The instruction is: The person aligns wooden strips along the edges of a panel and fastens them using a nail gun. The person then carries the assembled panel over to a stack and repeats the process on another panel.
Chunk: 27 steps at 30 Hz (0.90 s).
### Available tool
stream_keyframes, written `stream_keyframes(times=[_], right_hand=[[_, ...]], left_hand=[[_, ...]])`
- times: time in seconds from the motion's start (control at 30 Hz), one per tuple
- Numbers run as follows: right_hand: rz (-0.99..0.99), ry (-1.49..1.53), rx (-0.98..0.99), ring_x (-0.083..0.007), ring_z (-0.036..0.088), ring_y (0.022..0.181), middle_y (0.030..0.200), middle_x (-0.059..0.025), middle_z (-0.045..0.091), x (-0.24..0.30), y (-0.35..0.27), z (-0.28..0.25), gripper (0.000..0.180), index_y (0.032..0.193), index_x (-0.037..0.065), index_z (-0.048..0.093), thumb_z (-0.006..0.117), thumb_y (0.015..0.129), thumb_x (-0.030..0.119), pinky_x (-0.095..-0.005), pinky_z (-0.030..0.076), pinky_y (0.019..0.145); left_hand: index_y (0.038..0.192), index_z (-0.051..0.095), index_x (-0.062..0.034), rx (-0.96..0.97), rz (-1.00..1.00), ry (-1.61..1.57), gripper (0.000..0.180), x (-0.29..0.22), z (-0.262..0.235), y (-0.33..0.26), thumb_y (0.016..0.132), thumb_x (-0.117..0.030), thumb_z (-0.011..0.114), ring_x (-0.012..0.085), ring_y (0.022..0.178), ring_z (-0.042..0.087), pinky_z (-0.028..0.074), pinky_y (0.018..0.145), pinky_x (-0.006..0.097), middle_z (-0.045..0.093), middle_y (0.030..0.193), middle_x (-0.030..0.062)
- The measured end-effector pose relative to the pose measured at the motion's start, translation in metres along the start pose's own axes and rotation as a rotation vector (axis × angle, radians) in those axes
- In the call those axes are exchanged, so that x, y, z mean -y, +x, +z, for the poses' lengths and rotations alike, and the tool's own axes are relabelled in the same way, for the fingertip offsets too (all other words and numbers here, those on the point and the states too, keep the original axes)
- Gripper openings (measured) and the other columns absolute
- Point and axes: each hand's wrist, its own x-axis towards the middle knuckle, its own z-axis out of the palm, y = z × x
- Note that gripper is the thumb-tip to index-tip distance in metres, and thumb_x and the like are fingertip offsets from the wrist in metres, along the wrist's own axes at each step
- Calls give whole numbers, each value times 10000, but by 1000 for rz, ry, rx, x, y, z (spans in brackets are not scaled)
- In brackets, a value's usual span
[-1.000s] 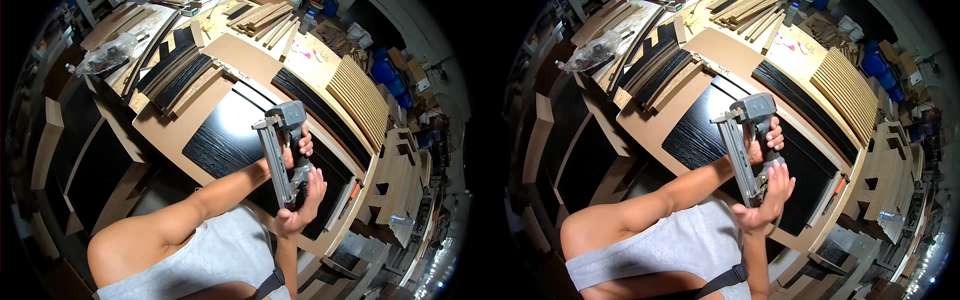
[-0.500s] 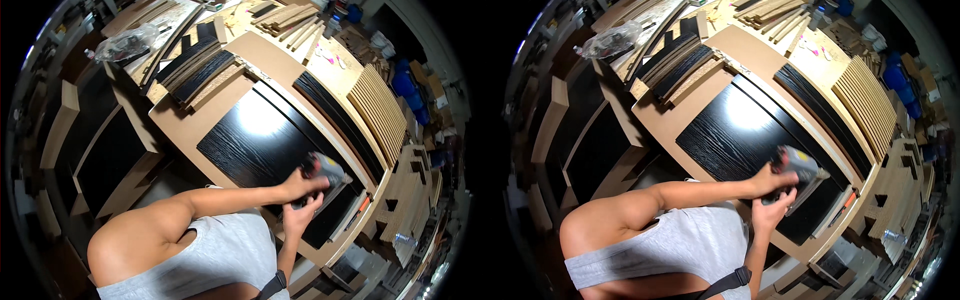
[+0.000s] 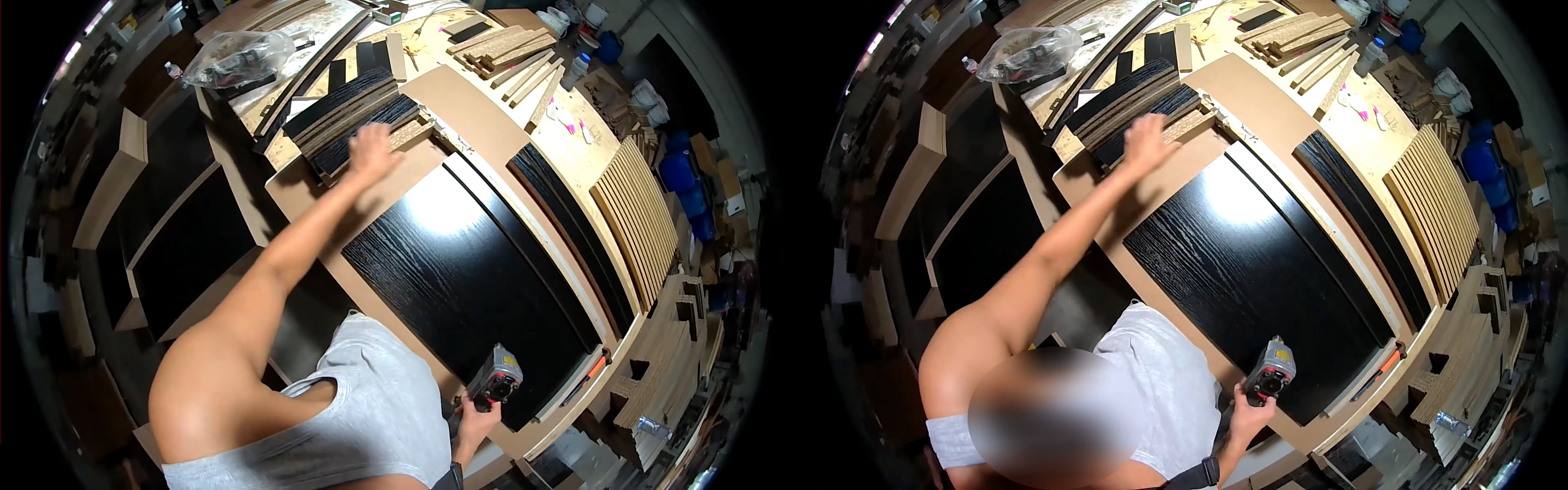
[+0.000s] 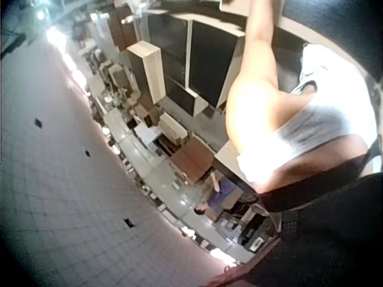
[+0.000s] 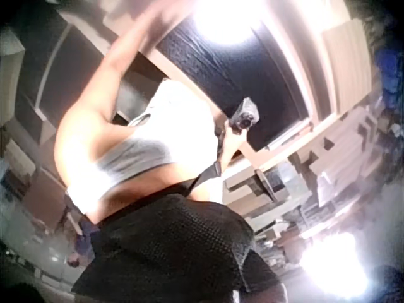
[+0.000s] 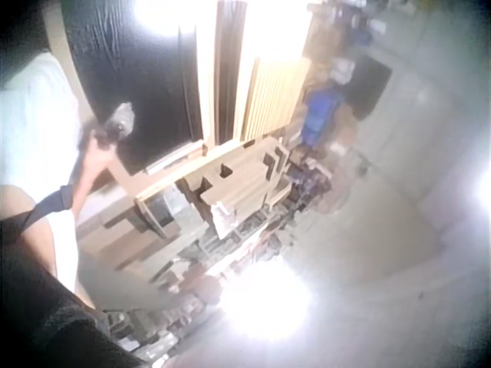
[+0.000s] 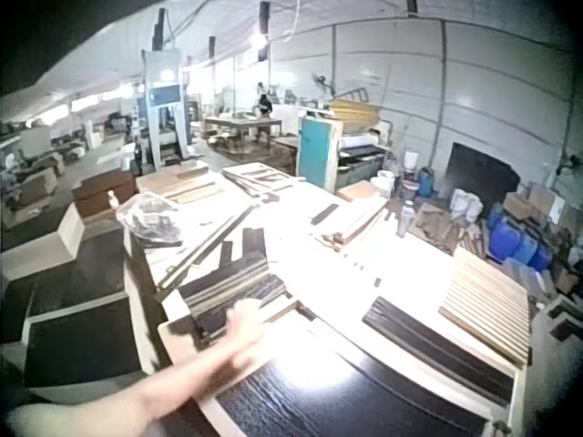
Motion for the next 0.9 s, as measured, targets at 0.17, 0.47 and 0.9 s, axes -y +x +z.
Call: stream_keyframes(times=[0.17,0.47,0.9], right_hand=[[117,167,-83,-138,586,585,821,-75,646,8,-24,26,303,1078,-31,586,736,815,-18,-276,482,520],[163,188,-178,-148,557,575,792,-51,605,-1,-47,42,316,1118,-21,587,723,833,-2,-302,486,500],[282,291,-272,-115,575,638,898,-47,638,-13,-57,38,339,1125,-9,618,752,814,1,-257,490,523]], left_hand=[[1257,523,-38,49,-70,72,573,65,26,18,800,-264,785,379,1191,540,447,962,569,562,1250,180],[1390,485,-35,-32,80,15,701,81,29,14,782,-251,758,400,1123,541,451,969,522,597,1150,207],[1429,511,-60,270,257,-334,702,-13,66,-160,795,-189,782,397,1101,538,423,1001,482,584,1159,215]])
